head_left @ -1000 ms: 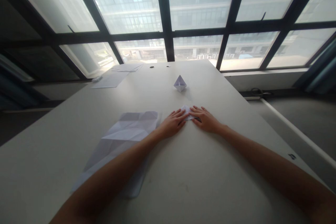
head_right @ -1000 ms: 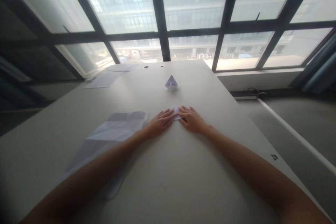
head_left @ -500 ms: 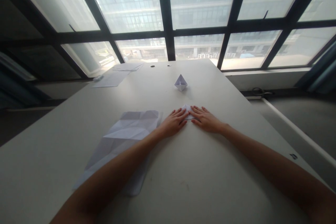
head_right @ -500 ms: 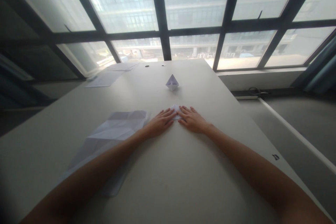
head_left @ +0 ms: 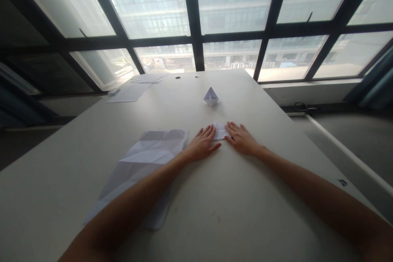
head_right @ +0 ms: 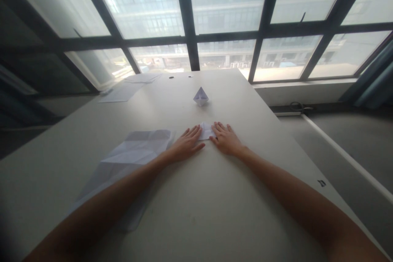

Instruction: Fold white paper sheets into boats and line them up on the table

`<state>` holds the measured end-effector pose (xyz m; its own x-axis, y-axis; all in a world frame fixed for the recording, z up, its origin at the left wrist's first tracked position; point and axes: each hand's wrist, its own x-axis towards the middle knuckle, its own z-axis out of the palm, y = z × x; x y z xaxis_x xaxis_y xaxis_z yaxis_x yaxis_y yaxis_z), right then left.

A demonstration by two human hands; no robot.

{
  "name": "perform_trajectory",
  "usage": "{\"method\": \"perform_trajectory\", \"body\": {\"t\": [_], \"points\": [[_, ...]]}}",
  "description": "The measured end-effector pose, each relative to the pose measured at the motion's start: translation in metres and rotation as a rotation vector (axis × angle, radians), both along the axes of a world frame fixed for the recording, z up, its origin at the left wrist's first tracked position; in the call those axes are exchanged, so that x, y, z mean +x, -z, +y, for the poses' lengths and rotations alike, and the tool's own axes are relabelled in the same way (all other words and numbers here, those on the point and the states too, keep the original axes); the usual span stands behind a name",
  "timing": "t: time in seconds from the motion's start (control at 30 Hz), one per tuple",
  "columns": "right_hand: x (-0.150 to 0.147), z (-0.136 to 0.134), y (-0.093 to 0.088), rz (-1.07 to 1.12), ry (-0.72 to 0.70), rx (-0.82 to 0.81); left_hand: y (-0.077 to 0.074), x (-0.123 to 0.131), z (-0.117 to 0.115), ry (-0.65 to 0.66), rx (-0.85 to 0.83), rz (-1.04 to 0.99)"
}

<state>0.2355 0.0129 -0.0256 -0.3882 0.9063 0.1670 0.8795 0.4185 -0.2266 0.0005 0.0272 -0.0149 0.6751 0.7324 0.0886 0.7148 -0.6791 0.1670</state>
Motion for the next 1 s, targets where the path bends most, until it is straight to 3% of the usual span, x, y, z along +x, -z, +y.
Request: {"method": "perform_trajectory", "body": {"t": [0.63, 0.77, 0.87, 1.0], "points": [[-0.003, 0.001, 0.004, 0.073, 0.169, 0.041, -0.009, -0.002, -0.002, 0.100, -0.035, -0.032], [-0.004, -0.002, -0.003, 0.099, 0.057, 0.087, -0.012, -0.003, -0.003, 0.133, -0.042, -0.040], [-0.004, -0.004, -0.009, 0.111, -0.072, 0.045, -0.013, -0.002, -0.004, 0.131, -0.045, -0.034], [-0.003, -0.004, -0.011, 0.099, -0.134, 0.012, -0.011, -0.001, -0.004, 0.104, -0.050, -0.051]]}}
